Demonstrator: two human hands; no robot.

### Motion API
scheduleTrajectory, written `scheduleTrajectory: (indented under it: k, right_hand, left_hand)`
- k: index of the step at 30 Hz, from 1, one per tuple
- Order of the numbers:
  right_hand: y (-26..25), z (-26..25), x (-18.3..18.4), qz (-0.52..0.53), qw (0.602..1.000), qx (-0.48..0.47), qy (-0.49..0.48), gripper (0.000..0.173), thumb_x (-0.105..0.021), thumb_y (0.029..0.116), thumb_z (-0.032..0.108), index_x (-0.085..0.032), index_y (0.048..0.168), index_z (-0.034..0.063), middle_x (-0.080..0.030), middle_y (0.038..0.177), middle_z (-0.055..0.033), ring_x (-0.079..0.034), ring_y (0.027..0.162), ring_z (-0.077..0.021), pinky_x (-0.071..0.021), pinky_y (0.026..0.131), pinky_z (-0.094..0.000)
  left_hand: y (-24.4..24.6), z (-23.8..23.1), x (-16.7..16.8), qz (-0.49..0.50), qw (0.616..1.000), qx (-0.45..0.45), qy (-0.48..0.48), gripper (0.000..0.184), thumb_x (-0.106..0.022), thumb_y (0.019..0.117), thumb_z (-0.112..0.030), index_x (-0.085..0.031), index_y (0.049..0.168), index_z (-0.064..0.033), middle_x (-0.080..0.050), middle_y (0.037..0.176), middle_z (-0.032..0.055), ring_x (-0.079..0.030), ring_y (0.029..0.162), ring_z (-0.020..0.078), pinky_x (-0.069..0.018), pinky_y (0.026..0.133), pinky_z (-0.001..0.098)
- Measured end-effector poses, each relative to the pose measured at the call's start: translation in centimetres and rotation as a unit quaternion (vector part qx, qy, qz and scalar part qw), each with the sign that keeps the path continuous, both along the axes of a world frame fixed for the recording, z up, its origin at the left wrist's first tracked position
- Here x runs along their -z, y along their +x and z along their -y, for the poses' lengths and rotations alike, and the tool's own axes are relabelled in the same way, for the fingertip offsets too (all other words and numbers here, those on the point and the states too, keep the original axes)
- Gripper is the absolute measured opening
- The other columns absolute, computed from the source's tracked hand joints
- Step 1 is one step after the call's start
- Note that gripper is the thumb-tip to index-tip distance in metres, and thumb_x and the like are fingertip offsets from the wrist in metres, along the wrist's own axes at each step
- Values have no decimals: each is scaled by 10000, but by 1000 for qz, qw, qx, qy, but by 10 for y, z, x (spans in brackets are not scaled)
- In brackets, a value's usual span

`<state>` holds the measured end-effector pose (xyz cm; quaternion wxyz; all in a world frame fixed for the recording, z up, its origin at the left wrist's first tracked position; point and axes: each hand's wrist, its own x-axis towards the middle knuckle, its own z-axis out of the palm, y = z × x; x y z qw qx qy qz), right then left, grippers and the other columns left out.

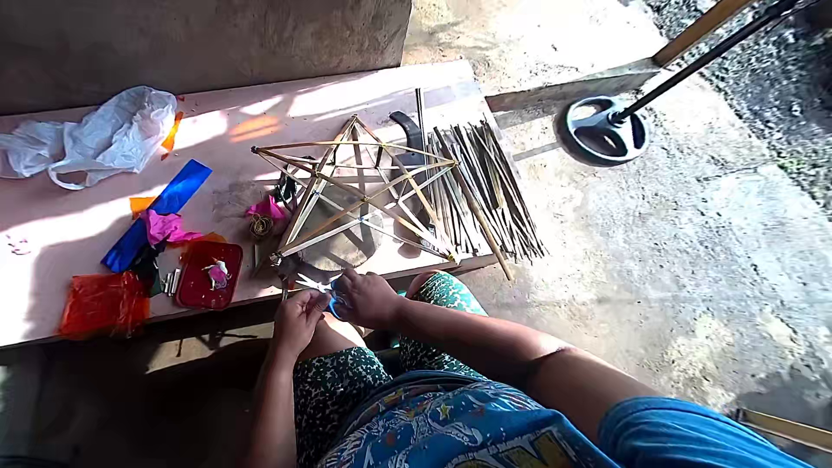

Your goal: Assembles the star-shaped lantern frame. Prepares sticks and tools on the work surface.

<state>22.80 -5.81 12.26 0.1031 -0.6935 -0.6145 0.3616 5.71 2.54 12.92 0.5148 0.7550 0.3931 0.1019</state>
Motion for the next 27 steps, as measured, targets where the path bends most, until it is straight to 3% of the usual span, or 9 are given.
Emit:
scheduleTrajectory:
  k: [7, 11, 15, 17, 19, 20, 22, 25, 27]
  right_hand:
    - [3, 30, 0, -35, 998, -2, 53, 599, -621, 997, 449, -557, 1332, -43, -555, 1365, -272, -611, 1170, -429, -474, 958, -599]
    - [16, 56, 4, -72, 982, 2, 172, 554, -682, 969, 375, -583, 1362, -2, -525, 1469, -248, -593, 1257, -412, -454, 1039, -583]
    - [68, 75, 21, -9, 948, 158, 275, 423, -708, 952, 300, -666, 1254, 7, -559, 1448, -215, -590, 1265, -390, -443, 1062, -584]
    - [104, 80, 37, 10, 929, 288, 233, 478, -716, 949, 296, -625, 1317, 5, -484, 1512, -236, -526, 1335, -419, -409, 1088, -612]
    - [138, 83, 49, -24, 906, 404, 126, 569, -668, 987, 316, -515, 1442, 10, -388, 1577, -257, -485, 1364, -455, -412, 1082, -639]
    - [153, 85, 56, -65, 888, 448, 76, 584, -624, 1022, 340, -468, 1483, 18, -400, 1567, -258, -497, 1351, -460, -422, 1069, -646]
    - [171, 90, 72, -165, 848, 504, 17, 568, -538, 1068, 383, -459, 1486, 7, -556, 1403, -287, -576, 1255, -446, -450, 1041, -621]
    - [177, 94, 87, -268, 817, 511, -26, 523, -396, 1116, 400, -559, 1369, -27, -646, 1212, -254, -644, 1065, -332, -503, 931, -489]
    - [170, 97, 83, -324, 796, 511, -28, 491, -372, 1127, 364, -538, 1385, -19, -638, 1262, -225, -670, 1064, -285, -539, 898, -423]
  left_hand:
    - [11, 26, 10, -13, 996, -69, 52, 204, -590, 1016, -122, -682, 917, 31, -648, 761, 32, -606, 661, 35, -526, 670, 233]
    - [8, 34, 8, -17, 993, -90, 71, 198, -583, 1010, -111, -667, 887, 20, -607, 728, 1, -563, 635, 8, -491, 645, 208]
    - [-4, 34, 7, -15, 992, -98, 82, 179, -591, 1009, -102, -680, 910, 16, -660, 768, -1, -593, 659, -16, -504, 651, 184]
    - [-13, 34, 11, 1, 991, -110, 81, 165, -596, 1002, -88, -684, 902, 10, -682, 786, -9, -610, 684, -38, -509, 667, 161]
    - [-18, 36, 12, 12, 989, -124, 79, 161, -600, 995, -74, -680, 885, 13, -681, 781, -10, -609, 683, -46, -505, 661, 149]
    - [-19, 38, 11, 12, 989, -131, 73, 162, -599, 997, -74, -677, 880, 7, -680, 777, -16, -610, 678, -48, -508, 656, 144]
    - [-20, 41, 8, 15, 988, -141, 66, 171, -595, 1001, -75, -672, 870, 3, -681, 775, -19, -609, 677, -45, -504, 658, 145]
    - [-22, 45, 5, 26, 987, -150, 56, 171, -583, 1005, -67, -672, 872, -7, -675, 761, -26, -606, 639, -39, -508, 616, 141]
    - [-24, 46, 3, 33, 986, -153, 52, 169, -572, 1006, -61, -673, 881, -10, -672, 753, -32, -602, 614, -32, -507, 588, 143]
